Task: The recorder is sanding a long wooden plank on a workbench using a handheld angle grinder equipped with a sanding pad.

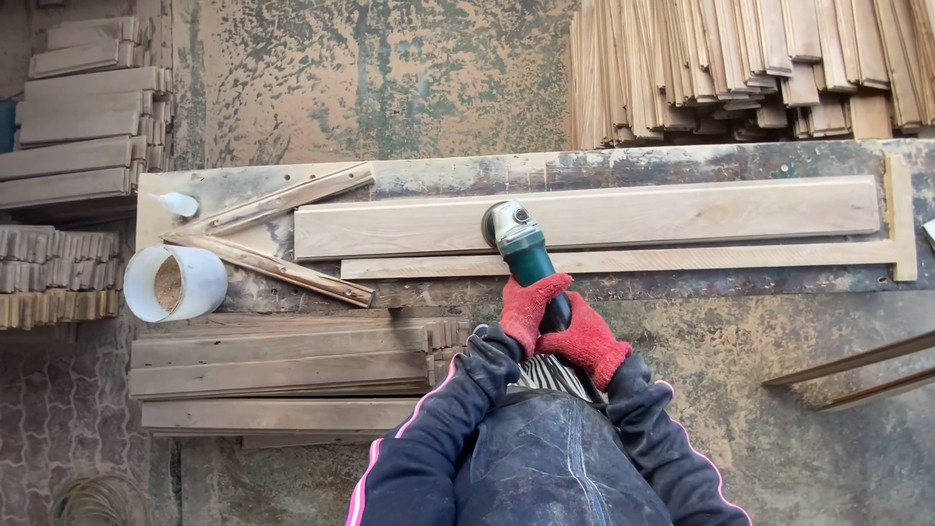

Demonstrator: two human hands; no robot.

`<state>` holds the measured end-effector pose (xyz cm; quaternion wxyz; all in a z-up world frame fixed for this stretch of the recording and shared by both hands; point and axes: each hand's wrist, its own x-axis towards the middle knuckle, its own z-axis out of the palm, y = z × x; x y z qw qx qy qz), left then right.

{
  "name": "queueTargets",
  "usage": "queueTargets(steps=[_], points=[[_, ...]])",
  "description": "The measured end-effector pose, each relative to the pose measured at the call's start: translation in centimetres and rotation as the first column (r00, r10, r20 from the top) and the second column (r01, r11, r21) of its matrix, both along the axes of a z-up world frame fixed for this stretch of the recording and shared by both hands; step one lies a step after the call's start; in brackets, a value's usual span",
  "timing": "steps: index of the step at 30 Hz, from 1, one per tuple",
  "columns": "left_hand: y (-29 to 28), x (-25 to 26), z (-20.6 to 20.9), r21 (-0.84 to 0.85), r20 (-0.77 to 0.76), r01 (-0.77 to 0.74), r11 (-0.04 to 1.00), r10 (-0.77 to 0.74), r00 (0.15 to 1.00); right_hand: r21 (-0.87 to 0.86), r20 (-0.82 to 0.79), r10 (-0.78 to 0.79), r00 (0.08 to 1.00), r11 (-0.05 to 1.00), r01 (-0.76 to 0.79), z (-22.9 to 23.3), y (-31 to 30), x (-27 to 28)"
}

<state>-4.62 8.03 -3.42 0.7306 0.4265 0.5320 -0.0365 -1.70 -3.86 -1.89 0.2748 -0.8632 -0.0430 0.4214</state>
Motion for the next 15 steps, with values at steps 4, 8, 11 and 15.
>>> queueTargets(steps=[4,8,11,15], points=[[-2.8,1.7,1.5,-0.016,0.074,0.008,1.0,-0.007,0.997,-0.048,-0.021,-0.083,0.996,0.995,0.082,-1.2,-3.0,0.3],[-7.4,4.7,2.3,-0.045,0.17,0.128,0.991,-0.118,0.978,0.098,-0.004,-0.325,0.946,0.941,0.323,-1.2,-7.8,1.3],[-10.8,6.8,2.6,-0.058,0.213,0.217,0.974,-0.2,0.956,0.207,-0.004,-0.504,0.864,0.845,0.494,-1.1,-11.1,2.3],[-12.3,8.1,3.7,-0.115,0.219,0.226,0.967,-0.197,0.956,0.328,-0.019,-0.603,0.798,0.75,0.575,-1.3,-13.1,3.1]])
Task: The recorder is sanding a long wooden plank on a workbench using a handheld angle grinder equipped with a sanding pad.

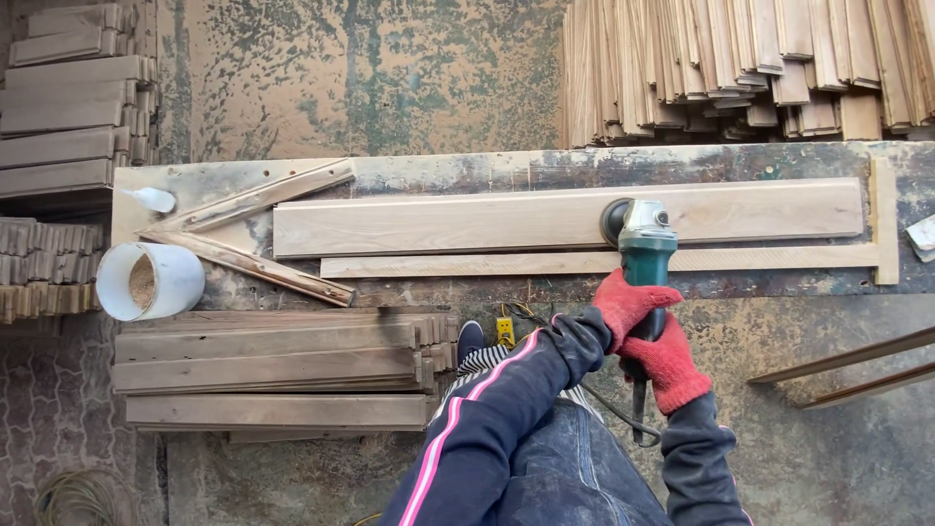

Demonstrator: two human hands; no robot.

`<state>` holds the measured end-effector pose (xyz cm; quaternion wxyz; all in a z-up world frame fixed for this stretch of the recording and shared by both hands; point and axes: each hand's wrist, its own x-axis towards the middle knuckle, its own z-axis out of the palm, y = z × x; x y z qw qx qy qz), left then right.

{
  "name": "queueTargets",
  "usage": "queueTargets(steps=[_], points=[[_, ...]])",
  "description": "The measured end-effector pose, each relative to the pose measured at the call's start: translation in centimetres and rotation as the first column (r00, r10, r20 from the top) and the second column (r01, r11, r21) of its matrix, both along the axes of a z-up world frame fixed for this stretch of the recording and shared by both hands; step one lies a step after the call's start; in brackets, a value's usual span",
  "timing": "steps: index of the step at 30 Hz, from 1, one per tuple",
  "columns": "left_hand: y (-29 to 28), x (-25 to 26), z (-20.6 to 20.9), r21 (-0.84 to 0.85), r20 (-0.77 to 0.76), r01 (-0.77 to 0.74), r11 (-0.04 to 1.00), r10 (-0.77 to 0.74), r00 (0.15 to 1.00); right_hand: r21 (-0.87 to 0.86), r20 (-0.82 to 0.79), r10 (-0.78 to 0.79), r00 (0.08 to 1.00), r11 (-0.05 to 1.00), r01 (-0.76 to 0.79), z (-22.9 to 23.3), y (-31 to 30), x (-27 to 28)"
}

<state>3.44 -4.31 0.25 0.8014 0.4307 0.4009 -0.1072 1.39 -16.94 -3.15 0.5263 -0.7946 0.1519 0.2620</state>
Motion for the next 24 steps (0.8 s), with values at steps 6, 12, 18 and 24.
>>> queueTargets(steps=[6,12,18,24], points=[[3.7,-2.0,0.9,0.099,0.017,-0.036,0.994,0.035,0.999,-0.047,-0.042,0.128,0.991,0.99,-0.129,-1.6,3.3,-0.8],[7.4,-5.2,-1.9,0.116,-0.09,-0.154,0.981,0.165,0.982,-0.263,-0.159,0.414,0.896,0.857,-0.443,1.2,8.0,-2.7],[7.0,-5.7,-2.3,0.152,-0.113,-0.151,0.977,0.168,0.979,-0.288,-0.179,0.432,0.884,0.836,-0.467,1.2,8.0,-3.1],[2.5,-2.1,-0.7,0.053,-0.008,0.004,0.999,-0.003,1.0,-0.019,-0.109,0.063,0.992,0.998,-0.065,-0.8,2.2,-1.7]])
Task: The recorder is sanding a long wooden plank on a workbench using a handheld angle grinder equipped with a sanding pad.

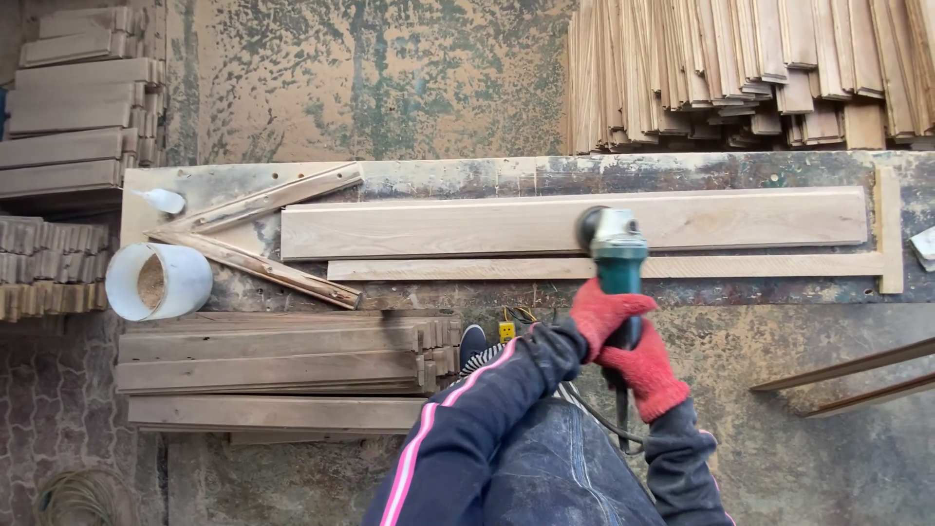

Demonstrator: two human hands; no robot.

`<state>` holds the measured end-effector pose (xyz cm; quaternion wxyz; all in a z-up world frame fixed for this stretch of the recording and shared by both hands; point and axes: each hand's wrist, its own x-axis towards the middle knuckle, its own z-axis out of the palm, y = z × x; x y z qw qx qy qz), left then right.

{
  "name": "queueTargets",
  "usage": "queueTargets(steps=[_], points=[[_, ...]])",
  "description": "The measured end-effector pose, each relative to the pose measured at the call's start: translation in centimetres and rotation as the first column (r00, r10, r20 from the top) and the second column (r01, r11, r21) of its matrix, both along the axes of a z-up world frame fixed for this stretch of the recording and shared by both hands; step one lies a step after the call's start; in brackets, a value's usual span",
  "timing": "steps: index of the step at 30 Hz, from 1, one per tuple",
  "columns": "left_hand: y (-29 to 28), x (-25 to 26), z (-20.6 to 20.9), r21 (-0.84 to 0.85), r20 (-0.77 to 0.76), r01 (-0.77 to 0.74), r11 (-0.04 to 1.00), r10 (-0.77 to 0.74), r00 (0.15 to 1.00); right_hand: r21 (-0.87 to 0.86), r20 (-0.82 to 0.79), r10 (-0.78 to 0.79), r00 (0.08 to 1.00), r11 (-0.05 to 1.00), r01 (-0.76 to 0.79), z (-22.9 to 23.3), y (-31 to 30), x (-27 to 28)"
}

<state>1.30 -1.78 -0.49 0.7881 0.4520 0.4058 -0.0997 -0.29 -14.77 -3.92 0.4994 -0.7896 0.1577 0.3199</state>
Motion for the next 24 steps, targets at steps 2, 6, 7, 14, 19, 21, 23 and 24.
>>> queueTargets(steps=[2,6,7,14,19,21,23,24], points=[[-1.7,1.3,-0.3,-0.015,0.006,0.04,0.999,-0.04,0.999,-0.04,0.033,-0.014,0.999,0.999,0.016,-0.7,-1.6,0.4],[-2.2,2.3,1.7,0.008,0.003,0.184,0.983,-0.184,0.983,-0.057,0.095,-0.097,0.991,0.993,0.103,1.1,-1.9,0.6],[-2.1,2.2,1.7,0.008,0.009,0.182,0.983,-0.182,0.983,-0.057,0.101,-0.095,0.99,0.993,0.101,0.9,-1.9,0.6],[1.3,-0.4,0.5,0.014,0.012,0.016,1.0,-0.016,1.0,-0.045,0.049,0.005,0.999,0.999,-0.002,0.0,1.5,-0.1],[5.3,-3.2,-0.6,0.042,-0.01,-0.088,0.995,0.088,0.996,-0.171,0.021,0.229,0.973,0.96,-0.222,-0.5,5.2,-1.5],[7.1,-4.7,0.1,0.039,-0.059,-0.17,0.985,0.172,0.983,-0.227,-0.033,0.399,0.916,0.89,-0.396,-0.2,7.2,-2.5],[8.6,-5.8,0.4,0.062,-0.098,-0.192,0.979,0.197,0.975,-0.254,-0.074,0.477,0.876,0.84,-0.479,-0.5,9.0,-2.3],[9.2,-6.3,0.6,0.08,-0.134,-0.216,0.973,0.225,0.965,-0.282,-0.116,0.551,0.826,0.779,-0.56,-0.6,9.8,-2.2]])
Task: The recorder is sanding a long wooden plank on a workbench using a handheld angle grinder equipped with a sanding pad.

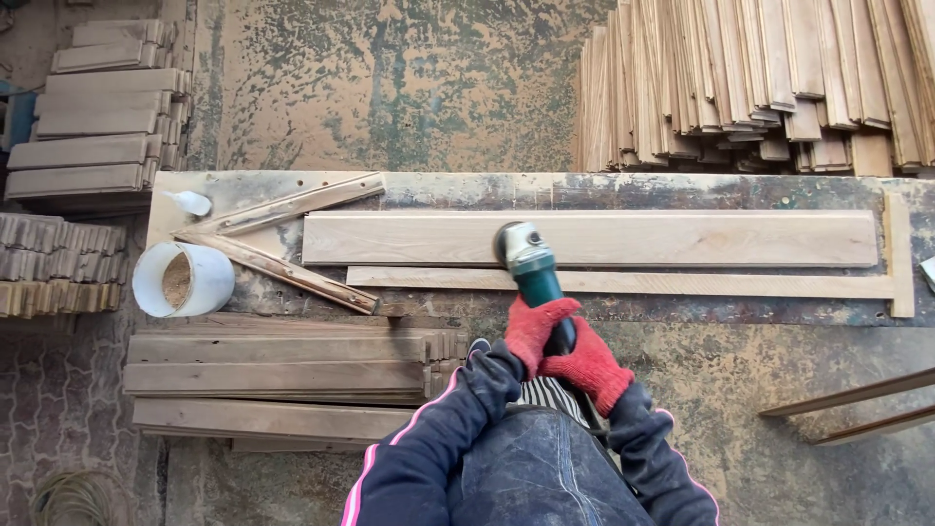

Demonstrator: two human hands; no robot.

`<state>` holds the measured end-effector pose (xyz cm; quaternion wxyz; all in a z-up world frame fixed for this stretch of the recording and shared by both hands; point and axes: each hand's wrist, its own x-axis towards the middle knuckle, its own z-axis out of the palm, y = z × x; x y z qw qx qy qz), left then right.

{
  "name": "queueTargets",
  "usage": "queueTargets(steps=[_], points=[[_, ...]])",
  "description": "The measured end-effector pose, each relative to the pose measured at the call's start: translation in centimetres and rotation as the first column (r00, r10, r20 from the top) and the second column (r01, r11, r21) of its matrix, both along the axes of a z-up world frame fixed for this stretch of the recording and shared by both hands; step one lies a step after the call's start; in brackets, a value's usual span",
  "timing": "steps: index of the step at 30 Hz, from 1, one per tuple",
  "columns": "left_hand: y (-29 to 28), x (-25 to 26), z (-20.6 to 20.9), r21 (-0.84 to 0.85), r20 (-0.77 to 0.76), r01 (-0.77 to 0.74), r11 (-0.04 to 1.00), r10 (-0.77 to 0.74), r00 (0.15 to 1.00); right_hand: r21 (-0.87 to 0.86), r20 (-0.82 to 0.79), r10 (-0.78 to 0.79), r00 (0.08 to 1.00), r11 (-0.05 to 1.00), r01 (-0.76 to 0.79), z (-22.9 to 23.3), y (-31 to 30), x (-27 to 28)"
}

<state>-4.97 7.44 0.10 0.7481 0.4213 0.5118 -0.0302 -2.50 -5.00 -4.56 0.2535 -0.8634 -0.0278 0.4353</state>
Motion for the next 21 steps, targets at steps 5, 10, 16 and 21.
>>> queueTargets(steps=[5,10,16,21], points=[[1.1,0.1,-3.0,0.028,-0.044,-0.029,0.999,0.03,0.999,0.039,0.009,0.027,1.0,0.999,-0.027,1.0,1.2,0.8],[-2.0,3.6,-1.8,-0.026,0.038,-0.049,0.998,0.05,0.998,0.098,0.02,-0.085,0.996,0.992,0.082,2.6,-1.3,2.2],[-7.4,8.0,-0.3,-0.058,0.149,0.16,0.985,-0.15,0.977,0.23,-0.051,-0.451,0.891,0.863,0.449,0.8,-7.7,4.8],[-6.5,8.4,0.9,0.05,0.245,0.37,0.928,-0.37,0.896,0.36,-0.183,-0.488,0.853,0.774,0.52,3.7,-9.1,5.8]])
